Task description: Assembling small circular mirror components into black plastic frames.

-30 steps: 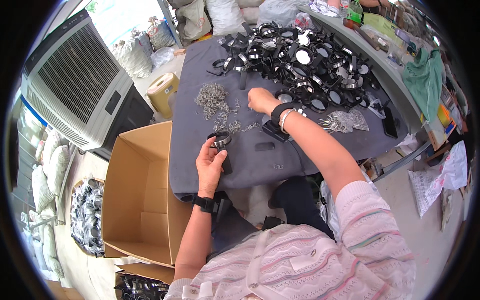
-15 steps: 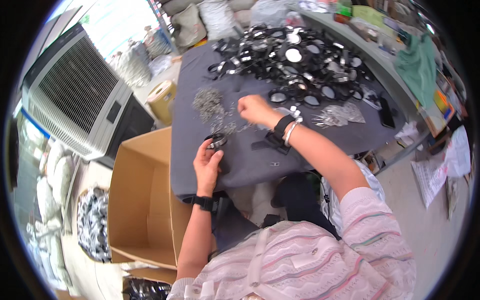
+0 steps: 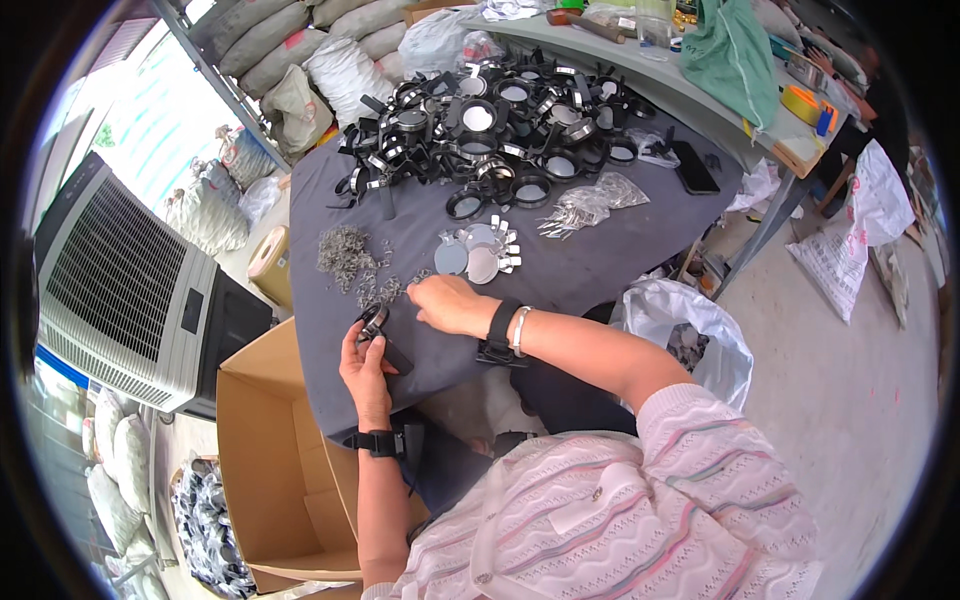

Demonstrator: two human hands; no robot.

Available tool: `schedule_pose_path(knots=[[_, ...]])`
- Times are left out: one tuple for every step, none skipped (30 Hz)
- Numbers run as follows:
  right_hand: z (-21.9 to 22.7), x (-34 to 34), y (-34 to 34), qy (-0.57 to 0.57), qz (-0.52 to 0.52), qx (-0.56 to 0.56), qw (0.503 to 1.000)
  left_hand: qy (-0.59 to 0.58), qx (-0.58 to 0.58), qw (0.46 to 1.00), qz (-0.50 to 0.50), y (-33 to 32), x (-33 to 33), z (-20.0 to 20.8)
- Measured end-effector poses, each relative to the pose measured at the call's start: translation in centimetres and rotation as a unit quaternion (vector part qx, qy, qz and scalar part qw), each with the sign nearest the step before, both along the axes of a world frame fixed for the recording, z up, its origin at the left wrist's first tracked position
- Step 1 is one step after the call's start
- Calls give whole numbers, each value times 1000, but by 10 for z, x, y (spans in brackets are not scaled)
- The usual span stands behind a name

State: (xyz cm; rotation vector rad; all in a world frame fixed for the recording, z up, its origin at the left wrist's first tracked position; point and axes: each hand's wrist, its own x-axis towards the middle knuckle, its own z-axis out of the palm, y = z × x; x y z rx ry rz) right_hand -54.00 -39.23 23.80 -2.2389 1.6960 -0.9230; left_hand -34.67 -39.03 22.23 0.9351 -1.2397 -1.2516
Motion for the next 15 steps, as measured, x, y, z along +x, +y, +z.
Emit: schedule_pose_path(knots=[[1,-5,-1,2,5,0,1000,1,1,1000,4,0,1,0],[3,-17,-4,4,-20,-13,1000,3,3,1000,5,0,0,0],[6,-30,-8,6,-44,-27,999,-4,-6,1000,2,0,-2,0],[9,-45,-14,32,-62,-49,996,-11,-14,1000,-2,0,-2,1],[16,-57,-20,61,-70,-75,993,-11,-10,1000,5,1,1,0],[14,-72,-34,85,-100,-40,991,-16,-17,1000,0,0,-1,1],[25,-76,-36,84,-107,-17,991,-20,-23,1000,2,0,2,0],[34,-78,-36,83,-113,6,990,-19,-20,1000,9,0,5,-2],[33,-81,-41,85,-110,5,990,-18,-23,1000,4,0,4,-1],[30,-82,-47,98,-114,7,989,-17,-26,1000,-1,-1,3,-1],[27,-83,-52,111,-117,9,987,-16,-27,1000,4,-1,2,-2],[23,-81,-55,111,-109,8,988,-9,-28,1000,-5,-1,3,-4],[19,-80,-57,142,-85,-7,986,-1,-29,999,-13,-1,3,-5],[16,-79,-60,171,-60,-23,983,-1,-30,1000,-5,-1,3,-6],[17,-78,-61,172,-51,-24,984,1,-33,999,-10,-1,1,-6]])
